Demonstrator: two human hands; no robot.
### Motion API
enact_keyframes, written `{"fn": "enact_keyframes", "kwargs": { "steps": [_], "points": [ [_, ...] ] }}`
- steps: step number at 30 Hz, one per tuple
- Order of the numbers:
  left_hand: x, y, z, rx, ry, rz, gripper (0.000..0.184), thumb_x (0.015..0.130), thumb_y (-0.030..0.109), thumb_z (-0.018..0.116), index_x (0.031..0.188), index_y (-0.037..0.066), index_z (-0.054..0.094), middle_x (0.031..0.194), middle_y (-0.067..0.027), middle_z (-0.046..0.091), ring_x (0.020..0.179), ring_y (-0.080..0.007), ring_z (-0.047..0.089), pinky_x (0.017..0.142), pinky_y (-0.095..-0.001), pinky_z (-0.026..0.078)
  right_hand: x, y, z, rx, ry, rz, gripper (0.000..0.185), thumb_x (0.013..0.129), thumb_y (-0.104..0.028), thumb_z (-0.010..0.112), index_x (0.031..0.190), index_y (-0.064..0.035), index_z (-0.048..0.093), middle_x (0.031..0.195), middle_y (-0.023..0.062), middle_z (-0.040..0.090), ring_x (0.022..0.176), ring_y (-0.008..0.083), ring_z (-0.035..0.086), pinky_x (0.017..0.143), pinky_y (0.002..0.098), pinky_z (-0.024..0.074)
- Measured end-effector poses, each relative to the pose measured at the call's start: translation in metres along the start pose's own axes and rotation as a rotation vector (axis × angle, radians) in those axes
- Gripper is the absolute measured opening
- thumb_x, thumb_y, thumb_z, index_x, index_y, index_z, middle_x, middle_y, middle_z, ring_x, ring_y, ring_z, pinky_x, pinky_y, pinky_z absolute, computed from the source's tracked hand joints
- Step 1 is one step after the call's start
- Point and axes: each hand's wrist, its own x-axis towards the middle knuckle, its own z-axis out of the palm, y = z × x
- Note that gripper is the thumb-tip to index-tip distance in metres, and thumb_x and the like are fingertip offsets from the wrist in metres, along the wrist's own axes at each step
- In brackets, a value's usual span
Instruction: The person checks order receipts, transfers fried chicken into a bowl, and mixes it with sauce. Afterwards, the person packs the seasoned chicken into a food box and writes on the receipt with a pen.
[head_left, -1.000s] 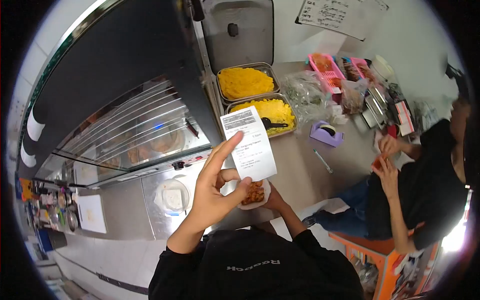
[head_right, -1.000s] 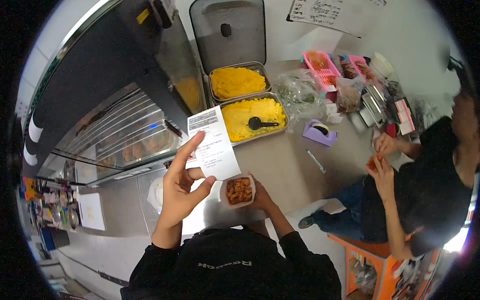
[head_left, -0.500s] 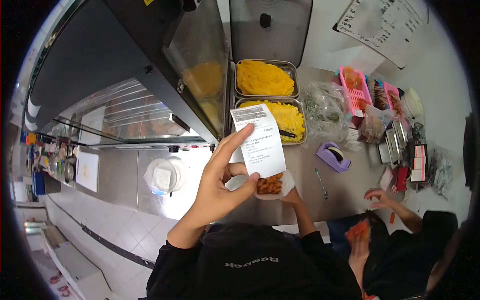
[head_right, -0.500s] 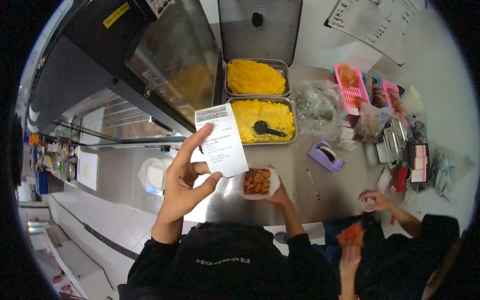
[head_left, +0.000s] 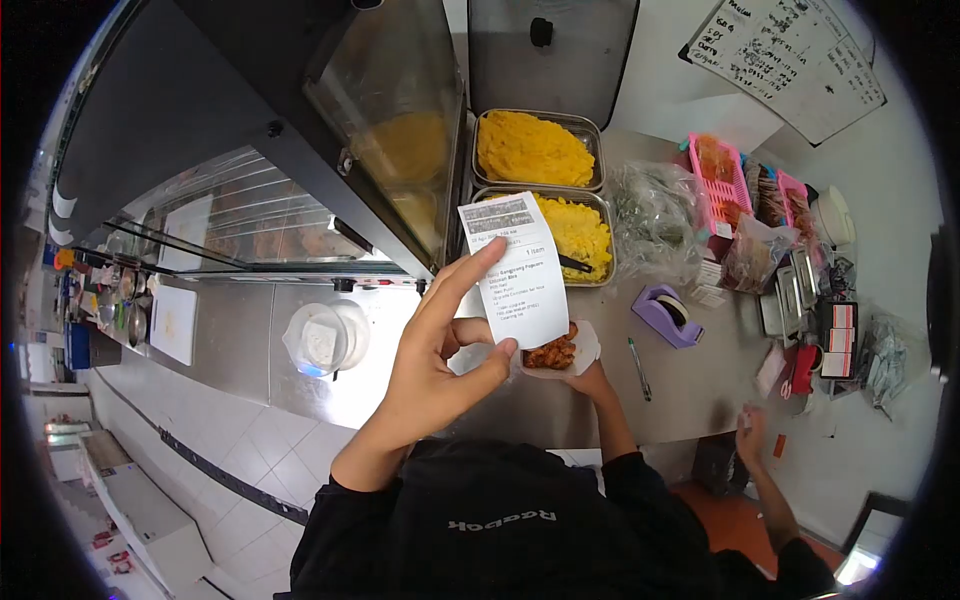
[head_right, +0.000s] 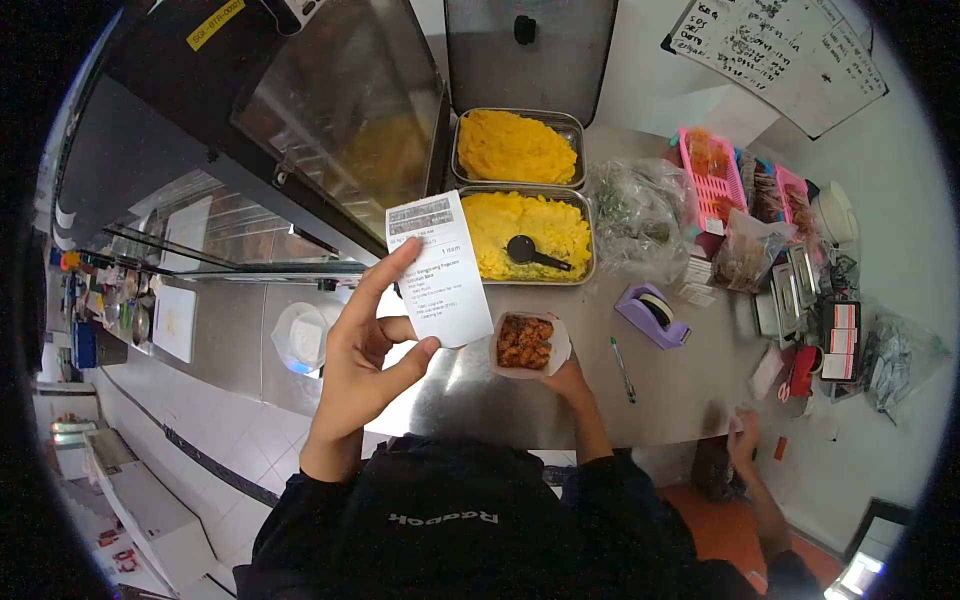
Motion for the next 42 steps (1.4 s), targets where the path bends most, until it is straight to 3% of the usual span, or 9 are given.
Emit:
{"fn": "enact_keyframes", "kwargs": {
  "steps": [5, 9, 14, 19, 21, 23, 25, 30, 42],
  "points": [
    [0.0, -0.001, 0.001, 0.012, -0.016, 0.0, 0.072, 0.072, -0.017, 0.053, 0.139, 0.003, 0.035, 0.135, -0.0137, 0.036, 0.108, -0.0191, 0.056, 0.085, -0.0241, 0.048, -0.001, 0.002, -0.025, -0.548, 0.046, -0.016, 0.067, 0.071, -0.011, 0.073, 0.129, -0.0045, 0.04, 0.125, 0.0151, 0.052, 0.114, 0.0273, 0.053, 0.093, 0.0404, 0.0446],
    [-0.003, -0.004, -0.001, 0.017, -0.005, -0.016, 0.072, 0.072, -0.018, 0.053, 0.139, 0.003, 0.035, 0.135, -0.0137, 0.036, 0.11, -0.0193, 0.055, 0.085, -0.0244, 0.048, -0.039, 0.044, -0.077, -1.406, 0.688, 0.015, 0.056, 0.074, -0.012, 0.067, 0.126, -0.0047, 0.047, 0.128, 0.0189, 0.045, 0.119, 0.0353, 0.041, 0.096, 0.0484, 0.0334],
    [-0.006, -0.009, -0.002, 0.005, -0.006, -0.023, 0.071, 0.072, -0.017, 0.053, 0.138, 0.004, 0.036, 0.135, -0.0138, 0.036, 0.109, -0.0192, 0.055, 0.085, -0.0241, 0.048, -0.055, 0.052, -0.115, -1.412, 0.661, 0.482, 0.047, 0.082, -0.016, 0.062, 0.125, -0.0056, 0.046, 0.113, 0.016, 0.053, 0.104, 0.0325, 0.052, 0.087, 0.0479, 0.0397],
    [-0.022, -0.039, -0.019, 0.132, 0.065, -0.043, 0.057, 0.077, -0.011, 0.056, 0.131, 0.002, 0.046, 0.131, -0.0126, 0.042, 0.1, -0.013, 0.057, 0.075, -0.0215, 0.049, -0.065, 0.074, -0.127, -0.911, 0.796, 0.112, 0.04, 0.084, -0.006, 0.055, 0.123, -0.0044, 0.049, 0.089, 0.01, 0.055, 0.078, 0.0242, 0.056, 0.072, 0.0361, 0.0465],
    [-0.043, -0.077, -0.044, 0.204, 0.081, -0.252, 0.018, 0.085, 0.011, 0.064, 0.099, 0.0, 0.067, 0.093, -0.0084, 0.063, 0.068, -0.0065, 0.055, 0.061, -0.0198, 0.044, -0.07, 0.082, -0.123, -0.701, 0.816, 0.017, 0.037, 0.085, -0.003, 0.05, 0.122, -0.0044, 0.05, 0.085, 0.0069, 0.053, 0.073, 0.0194, 0.055, 0.069, 0.0325, 0.0471],
    [-0.085, -0.137, -0.092, 0.584, -0.018, -0.738, 0.049, 0.088, 0.045, 0.056, 0.068, 0.002, 0.068, 0.048, -0.0043, 0.053, 0.049, -0.009, 0.047, 0.05, -0.0267, 0.038, -0.081, 0.094, -0.133, -0.474, 0.726, 0.106, 0.036, 0.087, -0.003, 0.047, 0.123, -0.0058, 0.05, 0.085, 0.0045, 0.051, 0.072, 0.0165, 0.055, 0.066, 0.0293, 0.0465],
    [-0.155, -0.225, -0.14, 0.941, 0.246, -0.693, 0.048, 0.083, 0.043, 0.064, 0.061, 0.0, 0.062, 0.052, -0.0154, 0.058, 0.046, -0.0241, 0.055, 0.052, -0.0361, 0.045, -0.082, 0.078, -0.124, -0.145, 0.68, 0.237, 0.035, 0.089, -0.005, 0.046, 0.124, -0.0069, 0.05, 0.087, 0.0037, 0.051, 0.072, 0.0159, 0.054, 0.064, 0.0277, 0.0457],
    [-0.303, -0.32, -0.254, 1.216, 0.696, -0.676, 0.07, 0.085, 0.015, 0.055, 0.142, 0.007, 0.015, 0.074, -0.0257, 0.063, 0.066, -0.0426, 0.062, 0.056, -0.0499, 0.046, -0.08, 0.038, -0.107, 0.496, 0.756, 0.231, 0.04, 0.092, -0.013, 0.049, 0.131, -0.0074, 0.045, 0.091, 0.0019, 0.05, 0.08, 0.0134, 0.051, 0.071, 0.0304, 0.045],
    [-0.255, -0.291, -0.323, 1.187, 0.616, -0.954, 0.075, 0.08, 0.02, 0.051, 0.146, 0.018, 0.015, 0.085, -0.029, 0.063, 0.081, -0.0436, 0.062, 0.072, -0.0485, 0.05, -0.104, 0.009, -0.082, 0.625, 0.717, -0.075, 0.051, 0.089, -0.005, 0.054, 0.137, -0.0082, 0.037, 0.101, -0.0012, 0.049, 0.085, 0.0112, 0.051, 0.077, 0.0285, 0.044]
  ]
}}
